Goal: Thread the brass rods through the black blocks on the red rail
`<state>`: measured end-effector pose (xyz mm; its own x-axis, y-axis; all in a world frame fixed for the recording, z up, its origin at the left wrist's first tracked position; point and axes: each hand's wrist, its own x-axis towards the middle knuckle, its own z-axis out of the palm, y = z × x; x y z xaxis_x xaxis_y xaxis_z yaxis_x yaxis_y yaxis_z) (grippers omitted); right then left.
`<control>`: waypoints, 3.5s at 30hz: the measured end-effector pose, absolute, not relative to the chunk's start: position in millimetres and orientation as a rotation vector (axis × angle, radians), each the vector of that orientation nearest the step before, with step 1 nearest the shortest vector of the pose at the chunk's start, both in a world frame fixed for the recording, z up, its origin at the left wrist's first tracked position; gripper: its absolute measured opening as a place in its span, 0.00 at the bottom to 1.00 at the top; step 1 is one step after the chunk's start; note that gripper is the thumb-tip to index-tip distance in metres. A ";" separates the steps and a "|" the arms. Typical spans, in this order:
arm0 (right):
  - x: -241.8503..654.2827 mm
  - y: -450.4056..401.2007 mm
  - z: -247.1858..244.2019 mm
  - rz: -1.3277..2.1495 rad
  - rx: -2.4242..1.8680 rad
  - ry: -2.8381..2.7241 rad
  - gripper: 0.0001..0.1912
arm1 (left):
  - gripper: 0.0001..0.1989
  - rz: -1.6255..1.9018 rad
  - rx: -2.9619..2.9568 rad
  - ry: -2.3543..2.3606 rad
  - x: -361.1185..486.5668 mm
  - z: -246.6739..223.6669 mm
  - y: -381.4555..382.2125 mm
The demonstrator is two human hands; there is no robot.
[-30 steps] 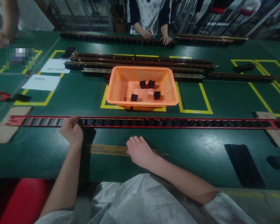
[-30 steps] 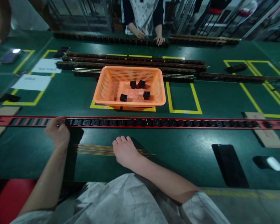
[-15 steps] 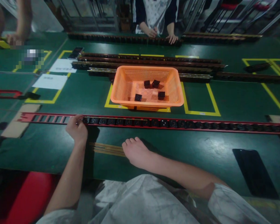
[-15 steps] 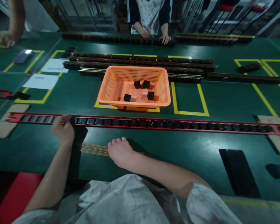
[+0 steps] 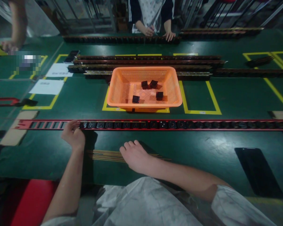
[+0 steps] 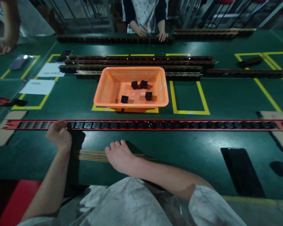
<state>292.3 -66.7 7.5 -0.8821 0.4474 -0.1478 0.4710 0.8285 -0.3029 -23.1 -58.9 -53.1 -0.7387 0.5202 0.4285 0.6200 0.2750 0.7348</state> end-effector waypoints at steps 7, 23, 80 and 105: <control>290.0 -60.7 1.4 -0.544 0.744 2.937 0.07 | 0.16 -1.443 -1.106 -2.394 -25.1 -55.0 -59.2; 288.8 -69.2 7.2 -0.540 0.807 2.784 0.14 | 0.16 -1.378 -1.111 -2.419 -25.9 -55.0 -59.2; 237.0 21.0 25.3 -0.717 0.746 3.140 0.19 | 0.05 -1.118 -1.487 -2.311 -15.1 -47.4 -62.8; 293.1 23.5 53.5 -0.569 1.129 2.994 0.15 | 0.09 -0.987 -1.390 -2.406 -17.0 -49.3 -57.4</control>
<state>293.1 23.5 53.5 -0.7536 0.6570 -0.0219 0.6192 0.6983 -0.3592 -17.0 -57.4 -49.3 -0.5411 0.6983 0.4686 0.8263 0.3378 0.4507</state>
